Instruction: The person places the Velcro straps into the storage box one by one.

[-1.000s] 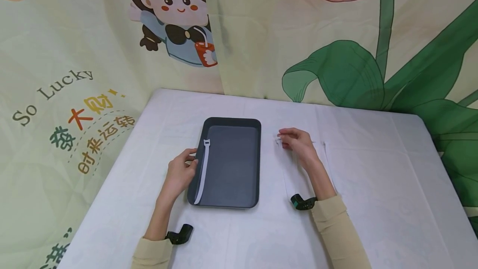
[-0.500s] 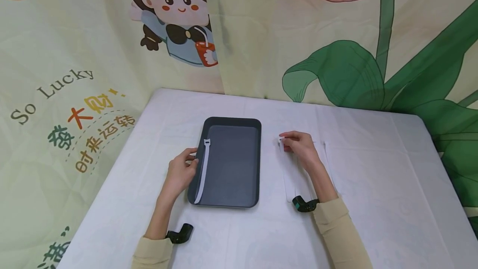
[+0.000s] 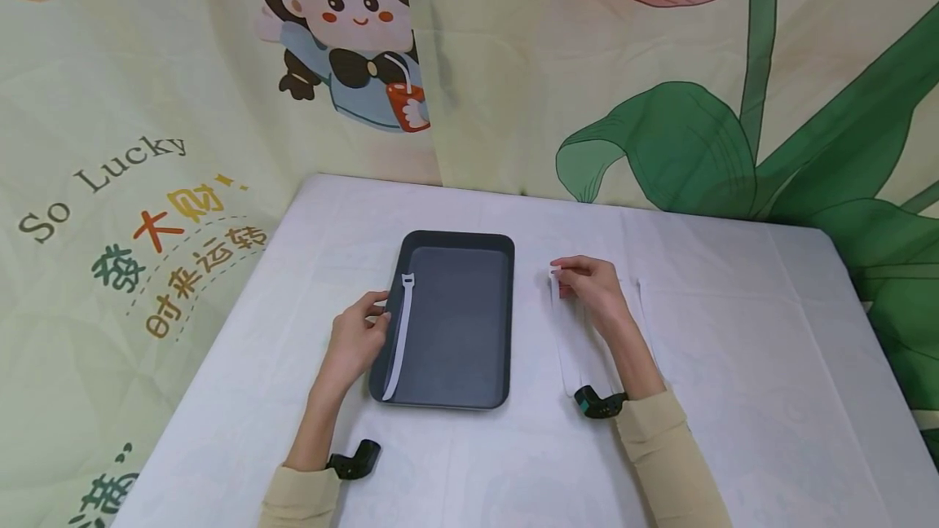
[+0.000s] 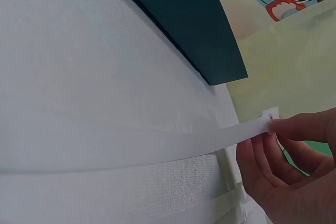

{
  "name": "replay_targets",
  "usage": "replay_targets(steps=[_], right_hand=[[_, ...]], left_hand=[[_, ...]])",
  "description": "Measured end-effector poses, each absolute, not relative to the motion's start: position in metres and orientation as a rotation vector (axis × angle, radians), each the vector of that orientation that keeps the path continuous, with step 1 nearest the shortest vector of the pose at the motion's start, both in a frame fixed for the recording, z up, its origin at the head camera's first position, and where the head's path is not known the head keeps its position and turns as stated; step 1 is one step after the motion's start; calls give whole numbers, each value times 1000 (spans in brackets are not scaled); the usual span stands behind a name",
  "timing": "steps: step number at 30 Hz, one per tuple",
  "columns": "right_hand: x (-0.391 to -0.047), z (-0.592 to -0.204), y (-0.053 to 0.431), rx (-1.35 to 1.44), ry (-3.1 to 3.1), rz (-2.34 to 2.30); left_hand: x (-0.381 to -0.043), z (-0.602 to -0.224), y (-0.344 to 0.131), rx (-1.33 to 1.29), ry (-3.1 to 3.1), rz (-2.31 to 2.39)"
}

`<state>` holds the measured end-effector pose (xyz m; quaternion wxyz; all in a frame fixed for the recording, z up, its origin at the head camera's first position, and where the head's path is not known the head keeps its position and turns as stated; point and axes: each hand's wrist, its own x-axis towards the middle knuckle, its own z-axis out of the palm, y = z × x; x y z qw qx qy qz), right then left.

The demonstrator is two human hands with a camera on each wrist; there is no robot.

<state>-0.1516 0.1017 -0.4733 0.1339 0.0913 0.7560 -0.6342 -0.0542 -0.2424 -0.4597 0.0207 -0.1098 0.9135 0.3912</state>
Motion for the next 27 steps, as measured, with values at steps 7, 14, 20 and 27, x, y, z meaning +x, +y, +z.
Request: replay_targets(steps=[7,14,20,27], right_hand=[[-152,-470,100,275,2190,-1869],[-153,-463,98,250,2198,-1913],[-153,-458,96,212,2190,-1955],[-151,-448,92,188,2193,-1978]], left_hand=[[-54,-459,-241,-348,2827,1209],[-53,-459,-242,-332,2838,1223],[-53,-460,-242,-327,2848,1224],[-54,-460,-242,-331,2850,1217]])
